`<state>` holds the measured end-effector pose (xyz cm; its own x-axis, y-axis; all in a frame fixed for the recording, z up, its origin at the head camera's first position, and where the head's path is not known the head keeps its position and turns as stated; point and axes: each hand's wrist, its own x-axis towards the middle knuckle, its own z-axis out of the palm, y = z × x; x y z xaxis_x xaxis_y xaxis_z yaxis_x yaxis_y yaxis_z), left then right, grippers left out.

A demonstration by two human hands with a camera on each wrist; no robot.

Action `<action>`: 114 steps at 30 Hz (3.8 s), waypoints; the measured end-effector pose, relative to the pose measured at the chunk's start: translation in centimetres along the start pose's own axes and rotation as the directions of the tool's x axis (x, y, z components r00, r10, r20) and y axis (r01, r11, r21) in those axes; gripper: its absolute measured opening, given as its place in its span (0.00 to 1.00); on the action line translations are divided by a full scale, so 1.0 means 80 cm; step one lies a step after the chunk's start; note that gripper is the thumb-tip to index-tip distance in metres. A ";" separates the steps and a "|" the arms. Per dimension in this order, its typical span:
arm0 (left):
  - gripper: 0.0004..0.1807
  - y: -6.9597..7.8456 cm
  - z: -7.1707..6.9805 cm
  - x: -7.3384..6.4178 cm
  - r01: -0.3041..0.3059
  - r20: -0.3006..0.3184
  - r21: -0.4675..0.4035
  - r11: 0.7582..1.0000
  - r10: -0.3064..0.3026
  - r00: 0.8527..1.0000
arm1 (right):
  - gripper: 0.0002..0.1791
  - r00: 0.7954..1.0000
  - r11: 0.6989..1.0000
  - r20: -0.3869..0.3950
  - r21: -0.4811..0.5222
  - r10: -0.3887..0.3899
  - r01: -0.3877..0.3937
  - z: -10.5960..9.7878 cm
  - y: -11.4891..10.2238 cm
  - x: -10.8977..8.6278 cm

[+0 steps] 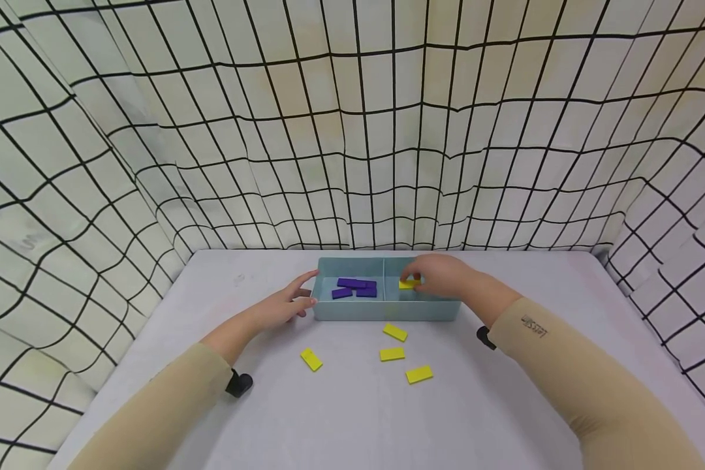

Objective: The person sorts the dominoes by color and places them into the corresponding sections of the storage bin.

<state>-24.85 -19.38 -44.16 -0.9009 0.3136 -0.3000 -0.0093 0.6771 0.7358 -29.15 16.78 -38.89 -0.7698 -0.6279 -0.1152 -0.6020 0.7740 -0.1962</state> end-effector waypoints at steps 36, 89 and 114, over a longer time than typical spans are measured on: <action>0.37 0.004 0.001 -0.002 0.012 -0.005 -0.005 1.000 -0.012 1.000 | 0.15 0.990 0.991 0.141 -0.126 -0.015 0.033 0.017 -0.004 0.050; 0.36 0.001 0.004 0.000 0.009 -0.032 -0.002 1.000 -0.009 0.999 | 0.16 0.989 0.995 -0.120 0.043 -0.084 0.089 0.001 -0.027 -0.072; 0.37 0.005 0.003 -0.003 0.020 -0.028 -0.006 1.000 -0.020 0.999 | 0.14 0.986 0.979 0.073 0.145 -0.152 0.140 0.046 -0.055 -0.104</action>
<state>-24.50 -19.05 -43.95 -0.9125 0.2808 -0.2973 -0.0300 0.6792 0.7333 -19.33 18.32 -40.63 -0.6518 -0.7423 -0.1553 -0.6666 0.6584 -0.3495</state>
